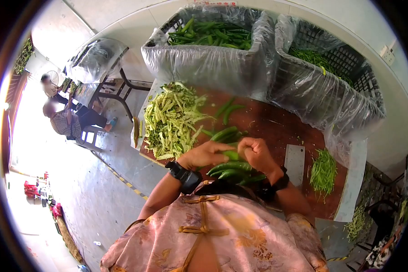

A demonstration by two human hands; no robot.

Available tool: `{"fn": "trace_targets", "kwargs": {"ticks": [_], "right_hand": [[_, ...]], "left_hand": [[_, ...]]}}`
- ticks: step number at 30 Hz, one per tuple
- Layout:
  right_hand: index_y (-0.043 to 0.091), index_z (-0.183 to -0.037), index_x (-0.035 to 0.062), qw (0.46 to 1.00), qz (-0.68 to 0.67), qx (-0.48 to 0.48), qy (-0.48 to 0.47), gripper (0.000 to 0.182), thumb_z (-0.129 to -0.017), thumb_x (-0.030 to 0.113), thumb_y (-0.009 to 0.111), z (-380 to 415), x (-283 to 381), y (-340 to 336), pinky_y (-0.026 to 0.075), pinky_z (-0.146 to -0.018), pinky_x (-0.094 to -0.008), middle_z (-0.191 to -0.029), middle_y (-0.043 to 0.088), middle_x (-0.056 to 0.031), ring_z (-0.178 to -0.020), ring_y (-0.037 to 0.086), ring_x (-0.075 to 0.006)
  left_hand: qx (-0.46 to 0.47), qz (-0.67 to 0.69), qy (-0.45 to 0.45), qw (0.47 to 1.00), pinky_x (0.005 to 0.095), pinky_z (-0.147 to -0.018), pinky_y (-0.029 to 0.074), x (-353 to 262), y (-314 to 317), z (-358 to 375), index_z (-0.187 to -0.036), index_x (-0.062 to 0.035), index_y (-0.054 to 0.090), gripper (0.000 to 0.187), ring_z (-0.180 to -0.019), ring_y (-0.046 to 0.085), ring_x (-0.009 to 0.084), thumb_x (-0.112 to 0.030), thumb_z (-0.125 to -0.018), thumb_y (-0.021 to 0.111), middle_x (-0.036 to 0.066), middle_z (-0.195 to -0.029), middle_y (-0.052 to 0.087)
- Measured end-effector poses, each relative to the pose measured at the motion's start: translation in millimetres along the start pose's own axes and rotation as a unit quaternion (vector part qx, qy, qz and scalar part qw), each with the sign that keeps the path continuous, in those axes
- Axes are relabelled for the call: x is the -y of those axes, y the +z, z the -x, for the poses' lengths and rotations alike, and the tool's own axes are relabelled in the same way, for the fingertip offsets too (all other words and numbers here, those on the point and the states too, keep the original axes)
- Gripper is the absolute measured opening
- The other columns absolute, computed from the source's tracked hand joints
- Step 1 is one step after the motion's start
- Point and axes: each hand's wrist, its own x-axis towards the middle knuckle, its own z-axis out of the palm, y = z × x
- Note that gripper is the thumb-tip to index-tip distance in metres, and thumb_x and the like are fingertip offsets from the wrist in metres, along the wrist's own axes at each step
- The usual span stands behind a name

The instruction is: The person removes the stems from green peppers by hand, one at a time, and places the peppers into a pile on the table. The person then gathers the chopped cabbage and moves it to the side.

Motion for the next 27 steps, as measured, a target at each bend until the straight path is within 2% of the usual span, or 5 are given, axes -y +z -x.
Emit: {"fn": "trace_targets", "kwargs": {"ticks": [5, 10, 13, 22, 27], "right_hand": [[0.055, -0.071, 0.0047, 0.991, -0.119, -0.046, 0.044, 0.02, -0.075, -0.005, 0.039, -1.8, -9.0, -2.3, 0.03, -0.047, -0.0191, -0.061, 0.047, 0.0023, -0.053, 0.039, -0.0046], [0.057, -0.079, 0.0046, 0.971, -0.184, -0.125, 0.09, 0.012, -0.079, 0.001, 0.046, -5.8, -19.1, -11.0, 0.033, -0.05, -0.0183, -0.064, 0.05, 0.0016, -0.055, 0.042, -0.0055], [0.058, -0.083, 0.0043, 0.964, -0.192, -0.115, 0.142, 0.007, -0.082, 0.008, 0.052, -6.9, -39.8, -16.6, 0.034, -0.052, -0.0184, -0.066, 0.052, 0.0015, -0.057, 0.045, -0.0059], [0.058, -0.082, 0.0037, 0.957, -0.158, -0.115, 0.212, 0.012, -0.088, 0.01, 0.051, -3.2, -63.4, -24.9, 0.035, -0.045, -0.0199, -0.068, 0.053, -0.0012, -0.057, 0.048, -0.0081], [0.058, -0.085, 0.0043, 0.96, -0.156, -0.112, 0.205, 0.011, -0.088, 0.011, 0.051, -1.5, -63.1, -30.9, 0.036, -0.045, -0.0197, -0.067, 0.054, -0.001, -0.056, 0.049, -0.0076]], "left_hand": [[-0.034, 0.015, -0.002, 0.999, 0.021, -0.069, 0.045, 0.2, 1.5, -2.3, -0.124, -0.0016, 0.05, 0.038, -0.079, 0.051, 0.0047, -0.007, -0.087, 0.056, 0.0, -0.092, 0.06], [-0.183, -0.293, 0.169, 0.923, 0.0309, -0.084, 0.046, 39.3, -9.8, -18.7, -0.124, -0.0026, 0.049, 0.044, -0.095, 0.059, 0.0243, -0.004, -0.081, 0.059, 0.012, -0.103, 0.061], [-0.168, -0.307, 0.177, 0.92, 0.0342, -0.085, 0.046, 55.4, -12.5, -23.4, -0.117, -0.004, 0.055, 0.04, -0.097, 0.059, 0.0305, -0.004, -0.078, 0.06, 0.015, -0.102, 0.061], [-0.275, -0.444, 0.127, 0.843, 0.0427, -0.071, 0.049, 65.9, -59.3, -59.5, -0.098, -0.0098, 0.065, 0.023, -0.08, 0.06, 0.0332, -0.006, -0.077, 0.056, 0.013, -0.093, 0.061], [-0.206, -0.552, 0.086, 0.803, 0.0412, -0.075, 0.048, 64.4, -75.2, -83.0, -0.095, -0.0138, 0.068, 0.024, -0.089, 0.057, 0.0302, -0.008, -0.076, 0.054, 0.011, -0.095, 0.056]]}}
